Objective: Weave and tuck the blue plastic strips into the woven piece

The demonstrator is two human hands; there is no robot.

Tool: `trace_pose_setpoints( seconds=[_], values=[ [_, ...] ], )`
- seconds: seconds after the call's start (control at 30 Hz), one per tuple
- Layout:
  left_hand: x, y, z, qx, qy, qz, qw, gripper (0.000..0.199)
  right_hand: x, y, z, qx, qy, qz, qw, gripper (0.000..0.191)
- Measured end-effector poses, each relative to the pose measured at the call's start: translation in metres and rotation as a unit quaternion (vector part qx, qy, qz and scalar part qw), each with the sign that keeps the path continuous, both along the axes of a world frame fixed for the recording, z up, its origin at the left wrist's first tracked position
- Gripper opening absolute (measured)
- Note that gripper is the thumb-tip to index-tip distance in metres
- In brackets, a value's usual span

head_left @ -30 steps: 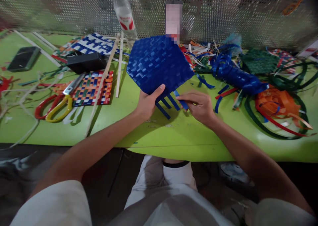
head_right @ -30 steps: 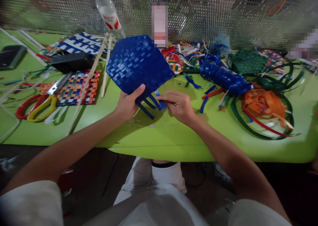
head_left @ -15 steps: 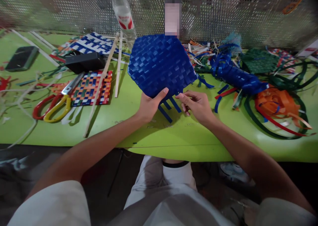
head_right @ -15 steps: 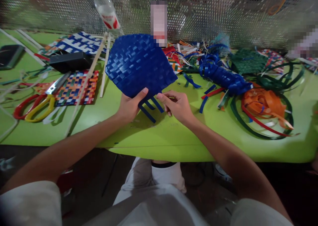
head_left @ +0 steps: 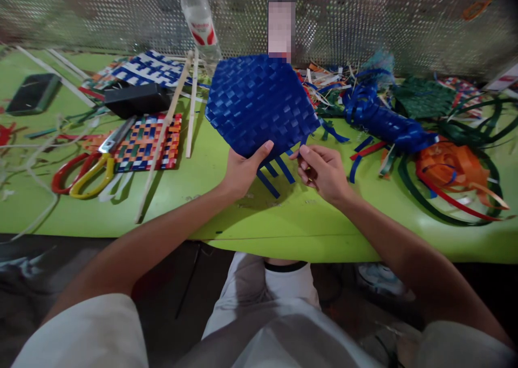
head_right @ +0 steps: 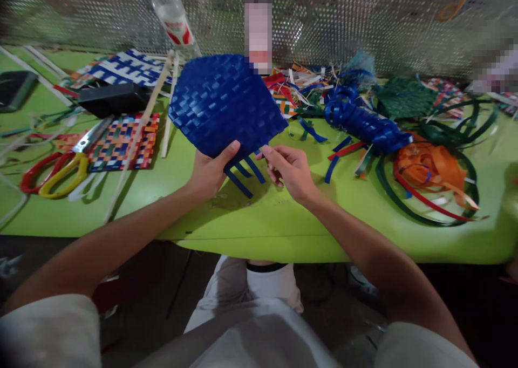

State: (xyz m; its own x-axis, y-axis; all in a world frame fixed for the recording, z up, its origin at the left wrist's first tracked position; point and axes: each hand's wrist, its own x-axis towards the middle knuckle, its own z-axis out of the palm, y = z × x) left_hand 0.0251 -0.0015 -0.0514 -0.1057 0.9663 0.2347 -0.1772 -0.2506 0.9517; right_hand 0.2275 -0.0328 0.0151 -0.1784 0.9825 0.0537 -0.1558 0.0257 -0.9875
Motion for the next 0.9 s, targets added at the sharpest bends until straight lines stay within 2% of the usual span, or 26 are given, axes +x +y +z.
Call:
trace_pose_setpoints(
  seconds=[0.07, 0.17, 0.3, 0.43, 0.53, 0.63, 0.77, 0.9],
  values=[
    [0.001, -0.003, 0.006, -0.004, -0.019, 0.019, 1.0, 0.064, 0.001, 0.0, 0.0, 0.011, -0.037, 0.003, 0.999, 0.054],
    [0.003, -0.011, 0.02, 0.004, 0.006, 0.017, 1.0, 0.076, 0.002, 0.0, 0.0, 0.034, -0.088, -0.001, 0.996, 0.051],
    [0.006, -0.02, 0.032, 0.008, 0.04, 0.005, 0.999, 0.076, 0.002, -0.002, 0.0, 0.053, -0.126, -0.021, 0.99, 0.05],
    [0.007, -0.024, 0.033, 0.01, 0.049, 0.005, 0.999, 0.07, -0.001, -0.006, -0.001, 0.067, -0.152, -0.044, 0.985, 0.047],
    [0.007, -0.025, 0.032, 0.011, 0.057, 0.005, 0.998, 0.066, -0.005, -0.008, -0.002, 0.056, -0.13, -0.067, 0.988, 0.036],
    [0.008, -0.026, 0.032, 0.017, 0.075, 0.006, 0.997, 0.068, -0.008, -0.01, -0.001, 0.043, -0.111, -0.081, 0.99, 0.032],
    [0.01, -0.028, 0.032, 0.043, 0.095, 0.015, 0.994, 0.074, -0.009, -0.013, 0.004, 0.013, -0.106, -0.072, 0.992, 0.038],
    [0.013, -0.033, 0.034, 0.057, 0.104, -0.004, 0.993, 0.064, -0.01, -0.015, 0.01, 0.007, -0.123, -0.072, 0.99, 0.05]
  ],
)
